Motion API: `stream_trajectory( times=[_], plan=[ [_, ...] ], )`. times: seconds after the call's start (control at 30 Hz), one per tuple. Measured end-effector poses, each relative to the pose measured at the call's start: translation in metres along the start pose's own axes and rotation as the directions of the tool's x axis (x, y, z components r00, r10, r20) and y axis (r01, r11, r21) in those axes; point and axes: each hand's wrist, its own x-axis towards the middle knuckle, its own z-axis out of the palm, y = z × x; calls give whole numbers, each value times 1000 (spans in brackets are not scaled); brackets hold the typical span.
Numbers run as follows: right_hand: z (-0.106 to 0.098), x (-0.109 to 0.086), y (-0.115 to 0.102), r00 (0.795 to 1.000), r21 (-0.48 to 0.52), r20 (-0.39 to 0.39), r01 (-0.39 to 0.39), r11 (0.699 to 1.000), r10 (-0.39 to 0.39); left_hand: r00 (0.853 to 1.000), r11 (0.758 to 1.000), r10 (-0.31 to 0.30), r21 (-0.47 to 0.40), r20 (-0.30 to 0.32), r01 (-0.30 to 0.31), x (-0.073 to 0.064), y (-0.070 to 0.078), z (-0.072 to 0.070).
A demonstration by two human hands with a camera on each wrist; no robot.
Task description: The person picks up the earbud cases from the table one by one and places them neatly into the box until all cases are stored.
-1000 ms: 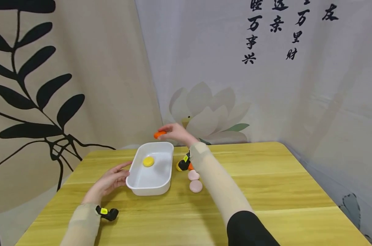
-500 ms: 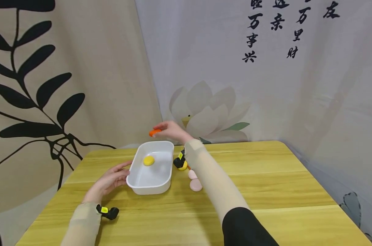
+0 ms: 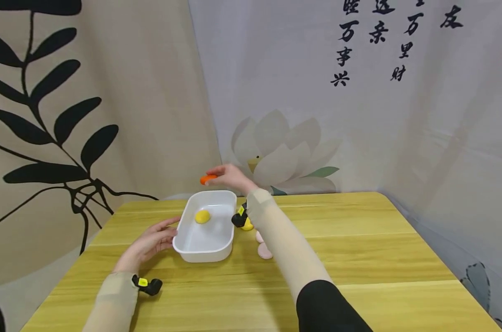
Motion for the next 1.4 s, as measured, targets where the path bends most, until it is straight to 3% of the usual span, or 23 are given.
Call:
stream_trajectory(
  times=[0.57, 0.97, 1.4],
  plan=[
    [15, 9, 18, 998, 9, 4, -67, 998, 67, 1000, 1000, -9, 1, 0, 9, 0, -2, 1],
    [28, 14, 32, 996, 51, -35, -80, 996, 82, 1000, 1000, -17, 6, -17, 17, 0, -3, 0],
    [34, 21, 42, 993, -3, -68, -102, 995, 101, 1000, 1000, -14, 12, -12, 14, -1, 2, 1]
  ],
)
